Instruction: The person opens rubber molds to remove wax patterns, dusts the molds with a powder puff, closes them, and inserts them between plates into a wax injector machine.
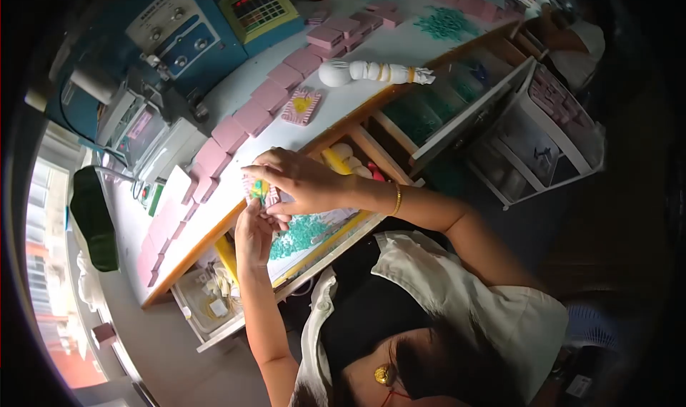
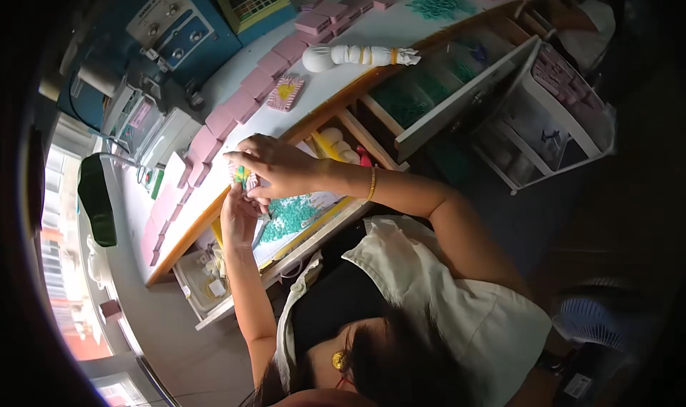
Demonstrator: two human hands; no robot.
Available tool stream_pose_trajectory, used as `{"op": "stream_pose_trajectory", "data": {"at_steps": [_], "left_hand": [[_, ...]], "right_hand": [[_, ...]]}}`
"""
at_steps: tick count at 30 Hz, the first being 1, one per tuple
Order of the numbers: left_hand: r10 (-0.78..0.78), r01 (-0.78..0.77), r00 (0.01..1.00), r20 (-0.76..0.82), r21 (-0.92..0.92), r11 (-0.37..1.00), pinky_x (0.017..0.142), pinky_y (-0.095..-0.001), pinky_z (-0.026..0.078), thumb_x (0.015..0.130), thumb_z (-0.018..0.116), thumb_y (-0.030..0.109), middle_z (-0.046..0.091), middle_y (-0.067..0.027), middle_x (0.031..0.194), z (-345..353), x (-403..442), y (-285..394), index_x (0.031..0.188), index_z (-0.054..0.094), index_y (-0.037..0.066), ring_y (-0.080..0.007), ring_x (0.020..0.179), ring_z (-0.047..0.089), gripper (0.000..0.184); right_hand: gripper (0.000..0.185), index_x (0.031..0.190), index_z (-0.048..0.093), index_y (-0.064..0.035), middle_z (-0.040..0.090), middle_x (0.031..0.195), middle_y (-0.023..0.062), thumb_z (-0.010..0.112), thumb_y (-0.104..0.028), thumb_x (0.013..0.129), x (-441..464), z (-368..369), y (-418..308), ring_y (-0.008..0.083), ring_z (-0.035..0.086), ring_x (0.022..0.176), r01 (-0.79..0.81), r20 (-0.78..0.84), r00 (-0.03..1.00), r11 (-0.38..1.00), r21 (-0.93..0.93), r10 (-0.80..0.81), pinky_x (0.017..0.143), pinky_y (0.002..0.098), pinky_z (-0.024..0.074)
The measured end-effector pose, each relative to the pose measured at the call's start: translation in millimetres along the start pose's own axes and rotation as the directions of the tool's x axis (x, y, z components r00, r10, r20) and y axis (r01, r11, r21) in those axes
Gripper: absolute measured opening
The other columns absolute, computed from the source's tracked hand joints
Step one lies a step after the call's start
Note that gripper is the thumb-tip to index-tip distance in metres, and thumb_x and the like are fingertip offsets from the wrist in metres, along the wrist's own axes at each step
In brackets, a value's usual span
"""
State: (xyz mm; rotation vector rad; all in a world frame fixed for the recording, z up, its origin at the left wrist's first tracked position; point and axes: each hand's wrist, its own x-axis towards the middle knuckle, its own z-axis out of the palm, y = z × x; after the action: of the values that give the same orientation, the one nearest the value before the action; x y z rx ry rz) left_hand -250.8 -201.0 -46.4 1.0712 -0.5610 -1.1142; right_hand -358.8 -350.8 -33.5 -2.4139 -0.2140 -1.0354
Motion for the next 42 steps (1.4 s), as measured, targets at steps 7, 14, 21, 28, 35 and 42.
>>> {"op": "stream_pose_trajectory", "data": {"at_steps": [7, 14, 21, 28, 35, 42], "left_hand": [[0.219, -0.202, 0.976, -0.016, 0.324, 0.924, 0.059, -0.0218, 0.039, 0.091, 0.054, 0.018, 0.066, -0.0067, 0.074, 29, -17, -3, 0.097, 0.059, 0.001, -0.0120, 0.066, 0.062, 0.019], [0.220, -0.195, 0.975, -0.019, 0.387, 0.901, 0.061, -0.0217, 0.037, 0.092, 0.053, 0.019, 0.067, -0.0066, 0.071, 55, -28, -20, 0.085, 0.064, 0.000, -0.0089, 0.066, 0.058, 0.024], [0.258, -0.244, 0.966, 0.006, 0.336, 0.910, 0.062, -0.0225, 0.040, 0.089, 0.058, 0.018, 0.065, -0.0033, 0.077, 85, -50, -31, 0.089, 0.062, 0.002, -0.0089, 0.068, 0.057, 0.016], [0.205, -0.129, 0.954, 0.221, -0.315, 0.940, 0.094, -0.0406, 0.045, 0.082, 0.061, 0.021, 0.047, -0.0139, 0.128, 82, -55, -1, 0.139, 0.029, 0.005, -0.0265, 0.111, 0.052, 0.068], [0.142, -0.001, 0.944, 0.298, -0.428, 0.904, 0.097, -0.0407, 0.042, 0.091, 0.048, 0.035, 0.053, -0.0133, 0.119, 64, -41, 17, 0.134, 0.040, 0.003, -0.0257, 0.109, 0.053, 0.055], [0.108, -0.080, 0.980, 0.165, -0.165, 0.983, 0.075, -0.0348, 0.051, 0.090, 0.031, 0.058, 0.060, -0.0140, 0.101, 34, -36, 10, 0.117, 0.053, -0.003, -0.0238, 0.087, 0.060, 0.070]], "right_hand": [[0.013, 0.087, 0.055, 0.0006, 0.054, 0.098, 0.0113, 0.062, -0.007, 0.079, -29, -12, -31, 0.0245, 0.059, 0.083, 0.029, -0.213, 0.976, 0.997, -0.078, -0.045, 0.068, 0.0331, 0.0508], [0.026, 0.100, 0.061, -0.0018, 0.058, 0.102, 0.0089, 0.066, -0.007, 0.075, -56, -30, -42, 0.0220, 0.063, 0.083, -0.040, -0.160, 0.987, 0.988, -0.150, 0.016, 0.068, 0.0307, 0.0526], [0.021, 0.090, 0.062, -0.0031, 0.059, 0.097, 0.0054, 0.069, -0.008, 0.070, -72, -44, -54, 0.0200, 0.063, 0.084, 0.060, -0.157, 0.981, 0.955, -0.292, -0.110, 0.070, 0.0310, 0.0520], [0.025, 0.091, 0.061, -0.0057, 0.058, 0.097, 0.0055, 0.070, -0.010, 0.068, -51, -70, -58, 0.0230, 0.061, 0.084, 0.167, -0.136, 0.963, 0.912, -0.376, -0.232, 0.070, 0.0345, 0.0499], [0.020, 0.087, 0.063, -0.0043, 0.053, 0.079, 0.0048, 0.067, -0.001, 0.068, -29, -62, -69, 0.0212, 0.057, 0.070, 0.194, -0.065, 0.971, 0.912, -0.360, -0.232, 0.062, 0.0343, 0.0455], [0.010, 0.081, 0.056, -0.0049, 0.054, 0.067, 0.0080, 0.065, -0.005, 0.076, -15, -40, -70, 0.0249, 0.056, 0.062, 0.016, 0.179, 0.984, 0.995, -0.097, 0.002, 0.056, 0.0340, 0.0431]]}}
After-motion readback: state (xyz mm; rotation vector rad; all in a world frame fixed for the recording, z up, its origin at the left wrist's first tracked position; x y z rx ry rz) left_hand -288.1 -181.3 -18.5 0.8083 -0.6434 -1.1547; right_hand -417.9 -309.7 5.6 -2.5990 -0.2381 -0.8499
